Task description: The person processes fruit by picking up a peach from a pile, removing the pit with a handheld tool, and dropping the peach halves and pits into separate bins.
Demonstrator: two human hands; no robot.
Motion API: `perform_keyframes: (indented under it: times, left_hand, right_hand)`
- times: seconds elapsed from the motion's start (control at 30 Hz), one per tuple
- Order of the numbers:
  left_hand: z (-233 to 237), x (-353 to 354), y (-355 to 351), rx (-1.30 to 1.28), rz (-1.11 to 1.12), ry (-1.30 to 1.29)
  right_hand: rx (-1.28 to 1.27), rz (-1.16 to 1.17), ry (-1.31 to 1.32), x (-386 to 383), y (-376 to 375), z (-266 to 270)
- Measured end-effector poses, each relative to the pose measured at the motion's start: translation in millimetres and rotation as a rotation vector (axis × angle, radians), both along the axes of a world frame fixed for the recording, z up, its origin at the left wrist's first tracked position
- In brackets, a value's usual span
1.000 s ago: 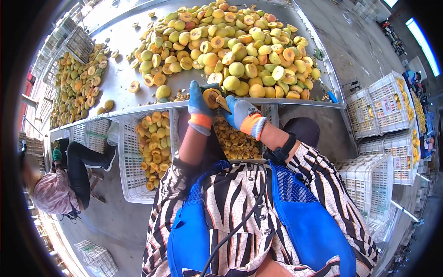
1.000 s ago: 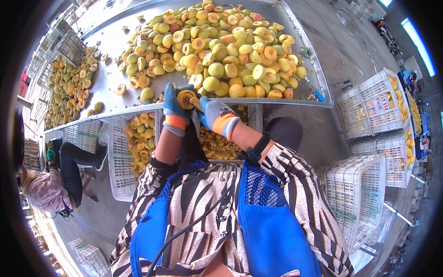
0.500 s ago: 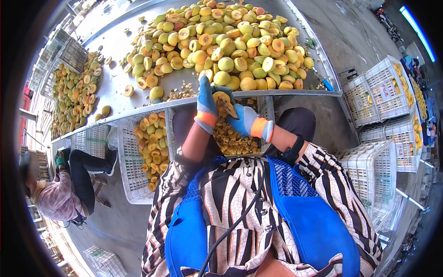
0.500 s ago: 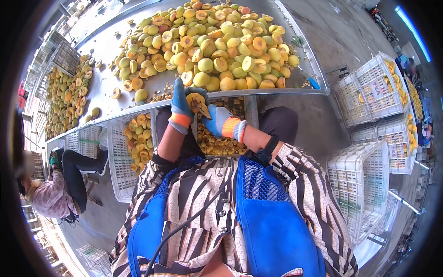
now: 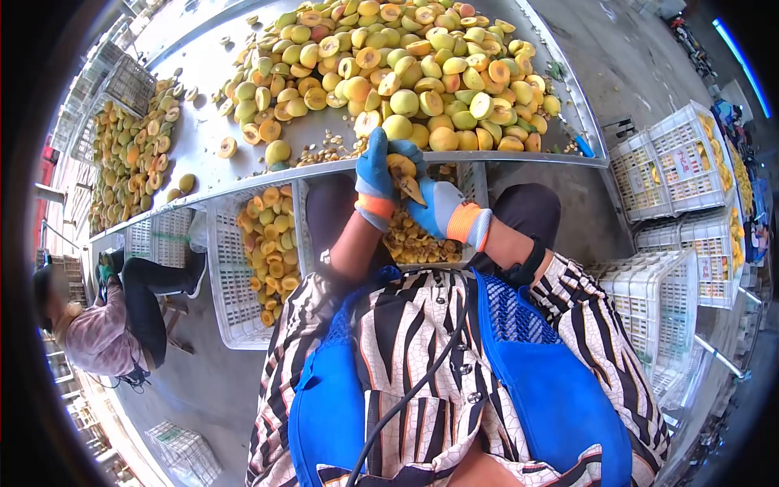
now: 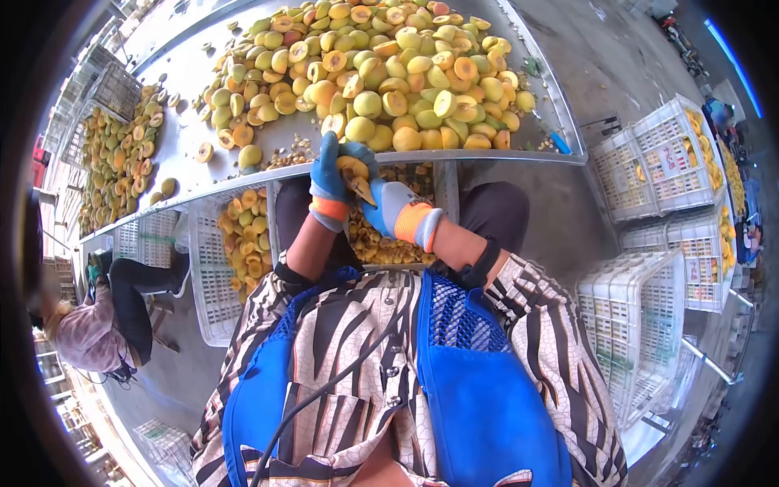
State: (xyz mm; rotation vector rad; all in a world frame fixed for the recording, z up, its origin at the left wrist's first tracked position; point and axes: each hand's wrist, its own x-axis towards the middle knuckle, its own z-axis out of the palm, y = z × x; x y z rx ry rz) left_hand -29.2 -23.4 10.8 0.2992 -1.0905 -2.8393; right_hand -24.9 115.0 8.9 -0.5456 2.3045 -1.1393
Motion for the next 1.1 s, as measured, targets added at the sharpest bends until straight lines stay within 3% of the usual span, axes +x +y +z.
perform_keyframes:
  times: [0.03,0.07,0.13,0.2,0.27,0.33,0.4,0.43,0.47,0.53,0.6,0.7,0.8,0.87,0.9,0.93,0.97,1.0,1.07,1.1]
  left_hand:
    - [1.8,2.4,-0.9,0.001,0.001,-0.008]
    - [3.7,4.1,-2.2,-0.115,-0.004,0.001]
    - [2.9,3.0,-4.5,-0.233,-0.003,0.012]
    - [-4.5,2.3,-4.1,-0.069,-0.157,0.050]
    - [-11.0,-3.1,-4.6,-0.093,-0.195,0.118]
    - [-10.3,-3.6,-3.3,-0.058,-0.350,0.221]
    - [-8.5,-1.6,-0.3,-0.084,-0.349,0.199]
    - [-8.8,-0.3,3.0,-0.110,-0.345,0.180]
    - [-12.0,0.6,5.6,-0.106,-0.348,0.174]
    - [-18.7,1.2,11.2,0.113,-0.374,0.079]
    - [-12.7,2.2,17.1,0.161,-0.304,0.034]
    - [1.7,16.1,19.6,0.261,-0.350,-0.022]
    - [-4.5,13.1,17.2,0.384,-0.394,-0.047]
    - [-6.7,14.1,3.2,0.035,-0.232,-0.083]
    - [-8.3,12.5,-13.4,-0.337,-0.103,-0.024]
    - [-9.8,19.4,-34.3,-0.505,-0.002,-0.034]
    - [-35.5,21.7,-66.1,-0.866,0.206,0.018]
    - [10.0,40.2,-73.1,-0.606,0.202,-0.075]
    - [-4.8,49.7,-129.5,-1.015,0.494,-0.086]
    - [-3.9,46.6,-130.9,-1.020,0.492,-0.085]
  right_hand:
    - [0.069,0.066,0.492,-1.2,1.8,-18.1]
    - [0.071,0.067,0.486,2.4,2.6,-7.4]
    - [-0.178,-0.011,-0.593,8.0,0.6,40.3]
    - [-0.203,-0.001,-0.676,8.7,5.2,48.9]
    - [-0.325,0.006,-0.922,6.7,13.2,48.9]
    - [-0.380,0.008,-0.993,6.6,18.0,44.1]
    - [-0.360,0.069,-0.948,7.4,23.7,41.8]
    - [-0.232,0.053,-0.755,10.6,23.2,40.1]
    - [-0.231,0.049,-0.761,12.3,21.8,34.1]
    - [-0.176,0.026,-0.611,15.4,20.4,19.5]
    - [-0.191,0.016,-0.614,15.7,23.8,29.4]
    - [-0.498,0.101,-1.112,15.3,35.1,23.9]
    - [-0.526,0.098,-1.194,14.8,38.1,21.1]
    - [-0.490,0.163,-1.175,12.6,47.9,29.7]
    - [-0.454,0.221,-1.159,11.7,52.2,32.6]
    - [-0.454,0.226,-1.158,11.4,53.6,28.9]
    - [-0.226,0.207,-0.981,10.0,54.5,19.3]
    - [-0.006,0.184,-0.799,7.6,56.2,4.7]
    - [0.367,0.391,0.008,-1.5,65.7,-77.1]
    - [0.362,0.388,0.007,-3.7,64.7,-79.5]
